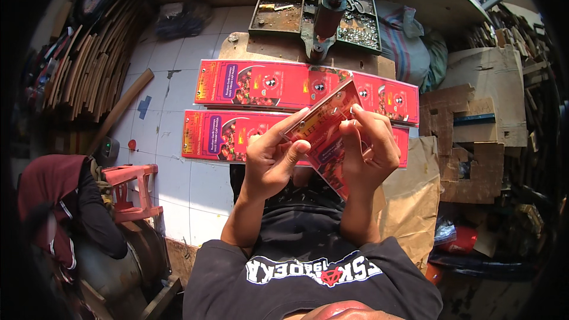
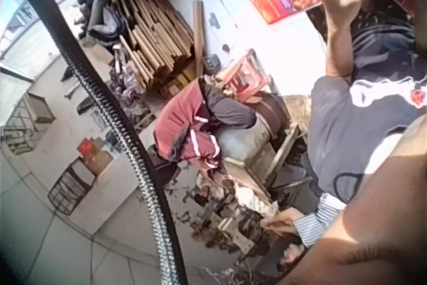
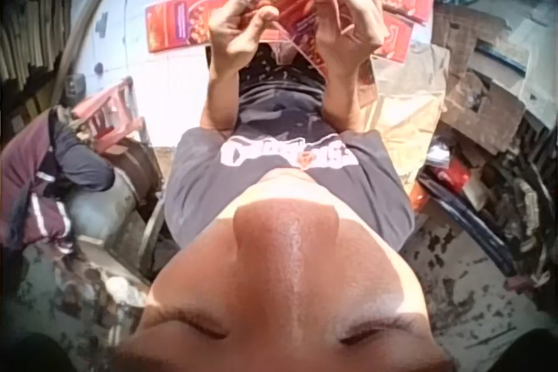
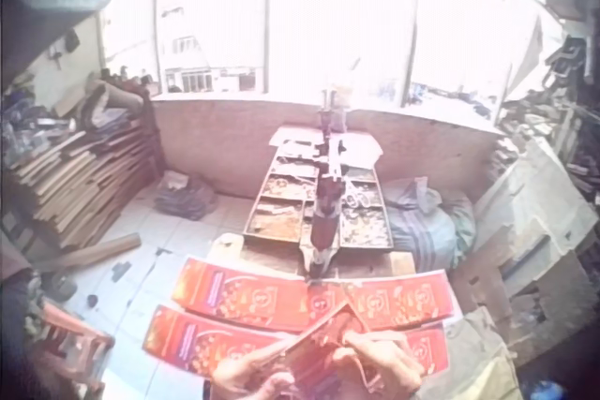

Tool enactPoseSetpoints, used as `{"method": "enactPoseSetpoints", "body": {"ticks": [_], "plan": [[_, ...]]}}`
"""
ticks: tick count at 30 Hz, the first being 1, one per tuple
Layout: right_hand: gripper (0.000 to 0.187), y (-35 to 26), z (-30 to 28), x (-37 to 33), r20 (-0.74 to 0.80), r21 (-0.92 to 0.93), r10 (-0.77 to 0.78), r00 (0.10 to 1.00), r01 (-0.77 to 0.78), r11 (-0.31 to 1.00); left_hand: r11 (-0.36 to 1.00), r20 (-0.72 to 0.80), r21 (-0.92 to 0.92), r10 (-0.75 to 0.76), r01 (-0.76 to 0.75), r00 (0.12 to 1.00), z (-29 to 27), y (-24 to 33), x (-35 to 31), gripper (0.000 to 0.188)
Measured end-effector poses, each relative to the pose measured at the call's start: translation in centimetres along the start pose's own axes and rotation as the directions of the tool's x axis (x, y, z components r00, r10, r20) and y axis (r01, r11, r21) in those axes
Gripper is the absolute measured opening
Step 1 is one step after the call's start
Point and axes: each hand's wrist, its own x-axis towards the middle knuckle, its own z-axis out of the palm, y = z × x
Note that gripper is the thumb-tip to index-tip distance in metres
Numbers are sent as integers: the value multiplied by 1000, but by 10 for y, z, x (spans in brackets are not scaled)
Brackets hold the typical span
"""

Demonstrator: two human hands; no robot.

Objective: The person picks up a printed cardboard sheet, folds the edges and flaps by hand, and inserts small metal pieces into precut slots.

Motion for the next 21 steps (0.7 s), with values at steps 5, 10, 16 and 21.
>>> {"method": "enactPoseSetpoints", "body": {"ticks": [5,10,16,21], "plan": [[30,-12,13,1,79,-73,-205,976,211,975,996,-75,79,58,-53,996,3,8,2,48],[30,-19,15,1,115,-82,-209,971,219,972,986,-101,136,107,-92,989,4,10,3,48],[27,-23,15,-2,85,3,-169,982,169,986,982,-90,158,115,-99,989,5,7,2,49],[26,-26,16,-3,47,18,-145,988,144,989,973,-76,189,145,-129,986,8,11,1,49]]}}
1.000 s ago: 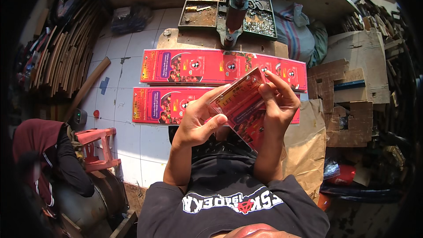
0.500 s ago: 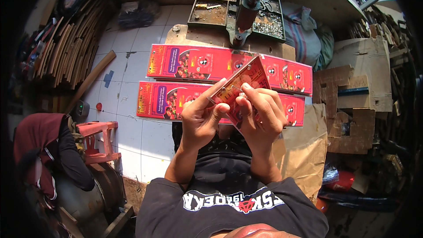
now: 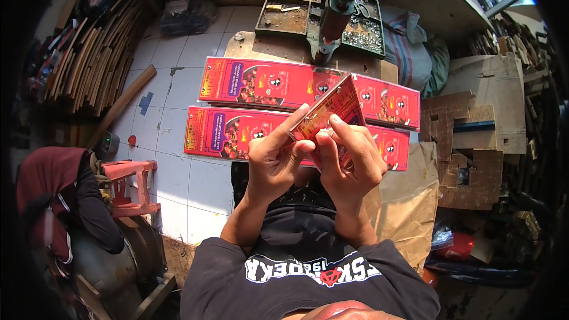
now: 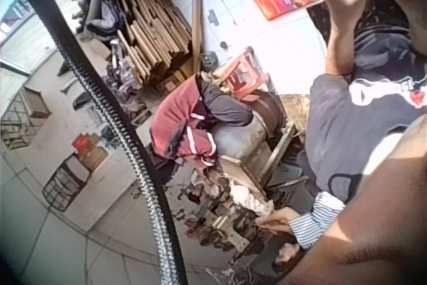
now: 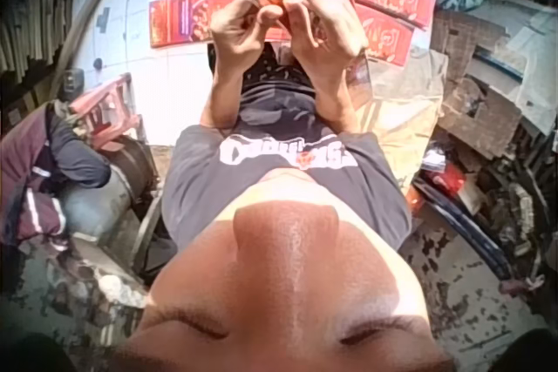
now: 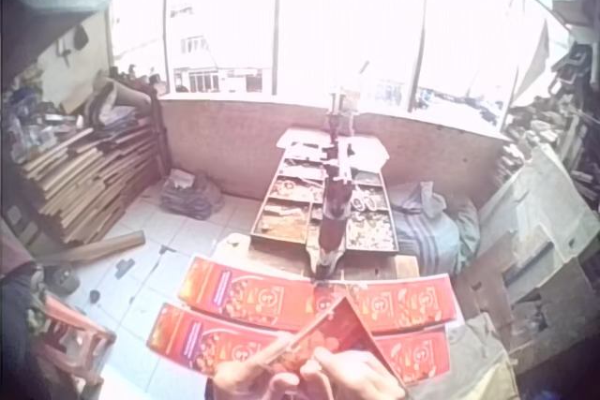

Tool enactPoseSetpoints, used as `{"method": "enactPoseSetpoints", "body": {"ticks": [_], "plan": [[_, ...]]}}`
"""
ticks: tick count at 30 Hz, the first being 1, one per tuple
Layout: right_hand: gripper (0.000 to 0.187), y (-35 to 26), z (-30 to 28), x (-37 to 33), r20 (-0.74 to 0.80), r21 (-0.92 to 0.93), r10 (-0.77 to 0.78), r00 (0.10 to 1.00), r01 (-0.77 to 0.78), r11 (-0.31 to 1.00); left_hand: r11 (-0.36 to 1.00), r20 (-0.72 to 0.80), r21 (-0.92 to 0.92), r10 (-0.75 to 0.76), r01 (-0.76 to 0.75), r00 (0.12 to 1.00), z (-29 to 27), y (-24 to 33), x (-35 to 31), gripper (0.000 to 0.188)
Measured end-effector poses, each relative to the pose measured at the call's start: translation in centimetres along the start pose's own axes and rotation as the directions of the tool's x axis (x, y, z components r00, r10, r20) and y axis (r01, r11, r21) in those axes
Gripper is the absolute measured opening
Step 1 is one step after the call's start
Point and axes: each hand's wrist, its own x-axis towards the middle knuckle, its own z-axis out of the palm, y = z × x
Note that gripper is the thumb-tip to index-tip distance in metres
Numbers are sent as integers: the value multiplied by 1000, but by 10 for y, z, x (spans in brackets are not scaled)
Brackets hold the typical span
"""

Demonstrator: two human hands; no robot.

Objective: The person picks up a printed cardboard sheet, folds the edges and flaps by hand, and inserts small metal pieces into precut slots.

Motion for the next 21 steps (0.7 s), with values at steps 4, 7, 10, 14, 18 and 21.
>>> {"method": "enactPoseSetpoints", "body": {"ticks": [4,7,10,14,18,21], "plan": [[26,1,2,-1,-5,-19,-21,1000,21,1000,1000,-4,8,5,-5,1000,0,-2,-1,49],[26,0,3,-2,-3,-32,-32,999,32,999,1000,-2,27,4,-4,1000,0,-1,-1,50],[26,0,3,-1,9,-22,-42,999,42,999,998,11,55,9,-10,1000,-3,-1,-1,49],[27,1,0,0,38,15,-20,999,20,1000,996,21,80,25,-27,999,-4,1,0,50],[27,2,0,-1,42,62,11,999,-14,998,998,15,56,5,-6,1000,-4,0,-1,50],[26,2,-1,1,59,91,29,998,-35,995,998,13,59,5,-6,1000,-5,-4,-3,50]]}}
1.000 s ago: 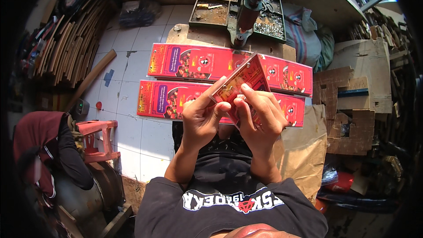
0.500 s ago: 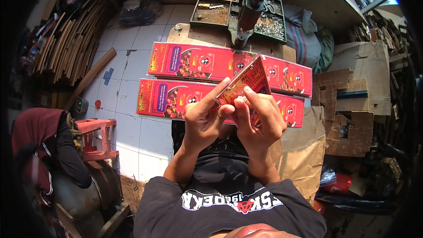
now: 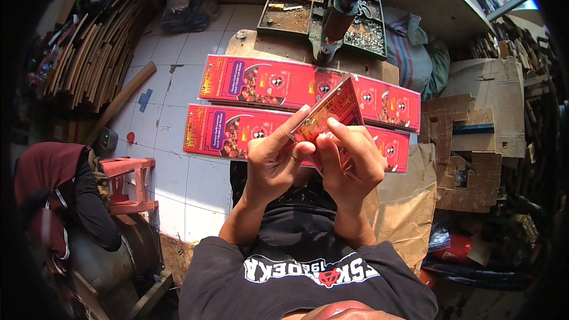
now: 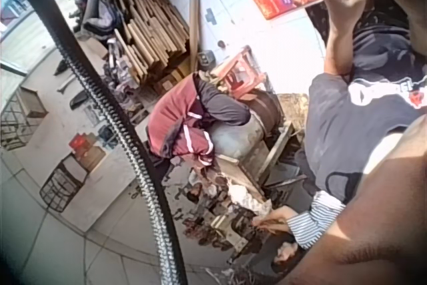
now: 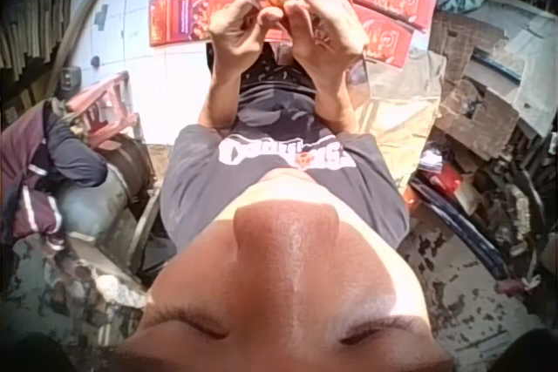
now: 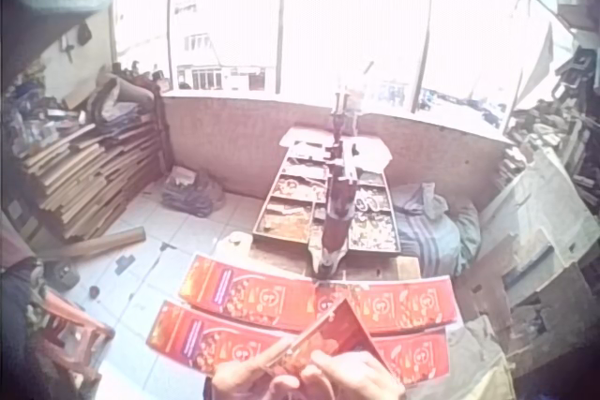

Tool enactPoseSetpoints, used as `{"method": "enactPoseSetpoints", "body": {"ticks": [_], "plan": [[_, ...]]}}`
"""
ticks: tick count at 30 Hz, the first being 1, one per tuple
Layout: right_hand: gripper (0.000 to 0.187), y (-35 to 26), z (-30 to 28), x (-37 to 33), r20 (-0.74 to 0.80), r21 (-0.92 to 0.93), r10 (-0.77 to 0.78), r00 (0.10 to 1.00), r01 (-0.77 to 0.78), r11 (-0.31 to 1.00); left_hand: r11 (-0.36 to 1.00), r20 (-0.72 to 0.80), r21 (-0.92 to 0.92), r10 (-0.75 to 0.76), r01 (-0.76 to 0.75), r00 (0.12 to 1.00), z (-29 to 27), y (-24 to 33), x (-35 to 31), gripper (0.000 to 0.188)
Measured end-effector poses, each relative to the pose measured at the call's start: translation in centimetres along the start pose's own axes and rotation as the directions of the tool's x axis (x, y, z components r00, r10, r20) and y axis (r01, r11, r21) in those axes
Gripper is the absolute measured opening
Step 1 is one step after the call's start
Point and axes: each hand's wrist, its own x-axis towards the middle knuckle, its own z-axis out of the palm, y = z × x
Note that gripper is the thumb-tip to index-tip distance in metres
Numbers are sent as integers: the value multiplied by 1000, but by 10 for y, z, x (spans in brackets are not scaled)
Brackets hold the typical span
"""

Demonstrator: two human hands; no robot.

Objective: The person picks up a printed cardboard sheet, folds the edges and flaps by hand, and inserts small metal pieces into precut slots.

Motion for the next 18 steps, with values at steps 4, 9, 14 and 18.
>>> {"method": "enactPoseSetpoints", "body": {"ticks": [4,9,14,18], "plan": [[25,2,2,-3,-23,-6,16,1000,-16,1000,1000,-18,-8,17,-17,1000,4,5,3,50],[24,0,3,-1,-39,-31,1,999,-2,1000,998,1,57,37,-37,999,1,2,2,51],[24,1,6,-2,-45,-96,-66,997,62,994,992,-6,117,53,-52,999,-1,1,1,52],[25,0,8,-2,-47,-137,-112,993,104,985,990,11,138,-39,37,999,-4,7,-1,49]]}}
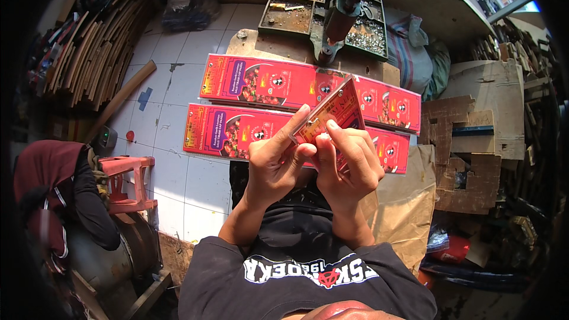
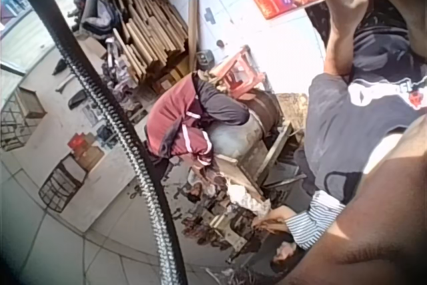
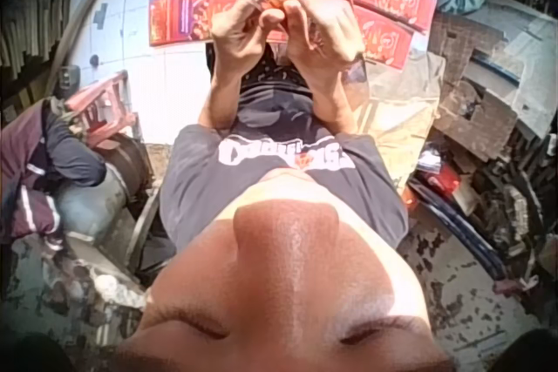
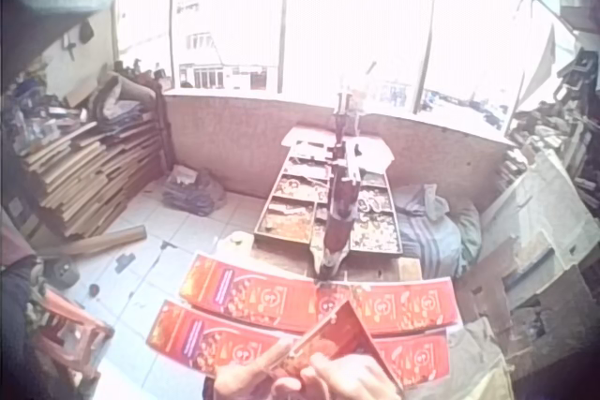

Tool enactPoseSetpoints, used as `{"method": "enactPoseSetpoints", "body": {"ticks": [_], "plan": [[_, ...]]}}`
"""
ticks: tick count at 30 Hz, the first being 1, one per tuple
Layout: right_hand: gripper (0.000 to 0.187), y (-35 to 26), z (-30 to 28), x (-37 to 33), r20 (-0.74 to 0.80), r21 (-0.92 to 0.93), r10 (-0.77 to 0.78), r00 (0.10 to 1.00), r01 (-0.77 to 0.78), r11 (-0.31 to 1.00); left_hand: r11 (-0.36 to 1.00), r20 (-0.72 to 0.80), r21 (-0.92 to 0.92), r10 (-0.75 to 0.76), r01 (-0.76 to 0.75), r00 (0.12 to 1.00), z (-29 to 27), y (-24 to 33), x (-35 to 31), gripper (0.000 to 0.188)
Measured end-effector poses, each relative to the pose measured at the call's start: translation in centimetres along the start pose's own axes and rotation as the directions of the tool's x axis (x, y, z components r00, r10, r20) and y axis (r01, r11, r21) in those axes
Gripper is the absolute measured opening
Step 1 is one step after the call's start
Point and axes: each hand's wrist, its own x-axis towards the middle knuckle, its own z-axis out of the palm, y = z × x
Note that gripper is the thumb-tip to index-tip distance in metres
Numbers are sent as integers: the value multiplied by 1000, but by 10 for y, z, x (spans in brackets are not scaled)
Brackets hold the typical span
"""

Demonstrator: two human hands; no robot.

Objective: The person picks up a printed cardboard sheet, folds the edges and flaps by hand, and inserts small metal pieces into precut slots.

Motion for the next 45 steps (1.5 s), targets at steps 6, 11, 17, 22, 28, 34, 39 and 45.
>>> {"method": "enactPoseSetpoints", "body": {"ticks": [6,11,17,22,28,34,39,45], "plan": [[26,-5,-2,1,32,-27,-24,999,24,999,993,-28,-12,118,-119,993,4,1,4,48],[24,-3,-2,1,41,-32,-46,998,47,998,995,-42,-28,96,-97,994,6,0,3,47],[17,-2,1,-5,-48,65,106,993,-103,993,996,-44,-42,74,-76,996,6,-4,1,46],[18,-2,1,-4,-45,68,84,995,-81,994,994,-58,-74,79,-84,995,8,-2,2,46],[22,-1,4,-3,-51,27,9,999,-8,1000,993,-60,-60,97,-100,993,8,-1,2,45],[27,0,5,-7,-48,-63,-59,997,55,996,997,-8,-12,82,-83,997,4,-3,2,46],[28,1,10,-8,-68,-52,-56,996,53,997,984,-52,-175,27,-36,998,9,-7,1,44],[22,7,4,-9,-124,27,81,989,-78,997,948,-91,-312,-97,64,991,10,-8,3,38]]}}
